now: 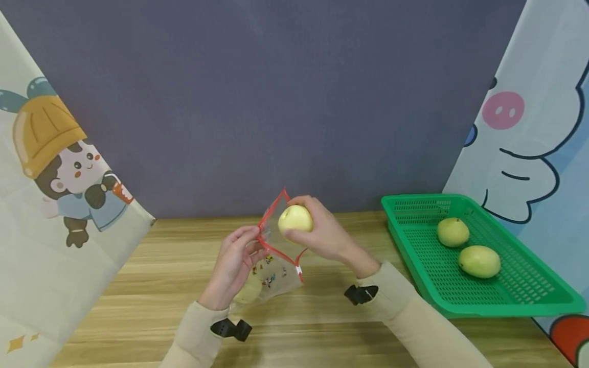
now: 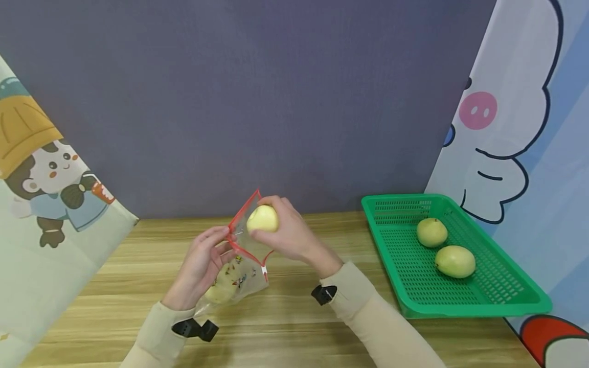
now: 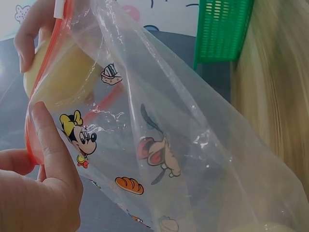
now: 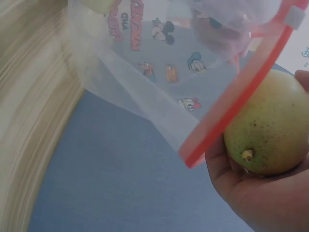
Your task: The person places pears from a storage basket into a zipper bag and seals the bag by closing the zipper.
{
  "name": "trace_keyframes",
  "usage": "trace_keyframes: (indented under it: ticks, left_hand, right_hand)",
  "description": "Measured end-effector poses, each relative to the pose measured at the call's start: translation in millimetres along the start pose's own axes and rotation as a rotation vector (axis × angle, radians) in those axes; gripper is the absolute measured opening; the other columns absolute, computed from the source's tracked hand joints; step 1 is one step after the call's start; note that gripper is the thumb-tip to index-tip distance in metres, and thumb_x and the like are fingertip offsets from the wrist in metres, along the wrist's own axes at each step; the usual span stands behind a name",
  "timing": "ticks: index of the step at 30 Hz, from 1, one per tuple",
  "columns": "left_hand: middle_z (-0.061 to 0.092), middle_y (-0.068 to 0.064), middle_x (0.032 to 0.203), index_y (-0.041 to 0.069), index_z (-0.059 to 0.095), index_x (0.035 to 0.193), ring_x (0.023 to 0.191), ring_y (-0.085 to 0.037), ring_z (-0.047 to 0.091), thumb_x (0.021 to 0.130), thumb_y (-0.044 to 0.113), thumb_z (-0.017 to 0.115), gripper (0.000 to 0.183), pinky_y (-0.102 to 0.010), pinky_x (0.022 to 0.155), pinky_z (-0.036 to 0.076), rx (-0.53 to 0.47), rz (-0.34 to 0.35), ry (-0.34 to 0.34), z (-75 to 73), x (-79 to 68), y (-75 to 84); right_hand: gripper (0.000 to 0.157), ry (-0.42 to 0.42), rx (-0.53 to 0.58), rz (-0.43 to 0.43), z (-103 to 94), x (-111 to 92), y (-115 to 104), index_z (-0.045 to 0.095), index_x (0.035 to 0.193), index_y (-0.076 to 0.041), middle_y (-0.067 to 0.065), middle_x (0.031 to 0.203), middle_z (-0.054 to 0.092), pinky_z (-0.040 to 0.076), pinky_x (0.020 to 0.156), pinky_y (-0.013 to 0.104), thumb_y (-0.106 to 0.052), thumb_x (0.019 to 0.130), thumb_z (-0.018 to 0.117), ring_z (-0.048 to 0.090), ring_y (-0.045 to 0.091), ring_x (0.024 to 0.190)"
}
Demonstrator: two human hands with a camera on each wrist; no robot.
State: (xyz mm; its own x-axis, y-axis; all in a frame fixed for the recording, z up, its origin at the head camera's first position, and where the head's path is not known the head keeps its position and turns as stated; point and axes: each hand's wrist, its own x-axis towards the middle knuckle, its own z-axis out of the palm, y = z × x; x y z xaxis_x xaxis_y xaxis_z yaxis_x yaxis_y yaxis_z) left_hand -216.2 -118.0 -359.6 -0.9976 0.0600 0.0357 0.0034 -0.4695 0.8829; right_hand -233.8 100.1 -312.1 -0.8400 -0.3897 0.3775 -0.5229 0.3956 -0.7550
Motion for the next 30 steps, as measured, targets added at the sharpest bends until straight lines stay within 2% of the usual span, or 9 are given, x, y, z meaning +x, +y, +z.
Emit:
trace_keyframes:
  ticks: [19, 30]
  left_hand:
    - [0.065, -0.005, 0.085, 0.008, 0.067, 0.096, 0.074, -0.015, 0.066, 0.102, 0.011, 0.061, 0.009, -0.030, 0.072, 0.062, 0.001, 0.003, 0.012, -1.2, 0.2, 1.2]
    - [0.065, -0.005, 0.085, 0.006, 0.067, 0.099, 0.074, -0.015, 0.066, 0.101, 0.011, 0.062, 0.008, -0.029, 0.071, 0.062, -0.001, 0.003, 0.003, -4.2, 0.3, 1.4]
  right_hand:
    - [0.057, -0.043, -0.031, -0.006, 10.3, 2, 1, 0.054, 0.137, -0.013, 0.010, 0.121, 0.053, 0.057, 0.065, 0.033, -0.030, 0.086, 0.074, 0.059, 0.023, 0.088]
    - [0.055, -0.069, -0.047, -0.029, 13.8, 2, -1, 0.054, 0.137, -0.013, 0.011, 0.120, 0.053, 0.057, 0.063, 0.031, -0.028, 0.087, 0.073, 0.059, 0.022, 0.086]
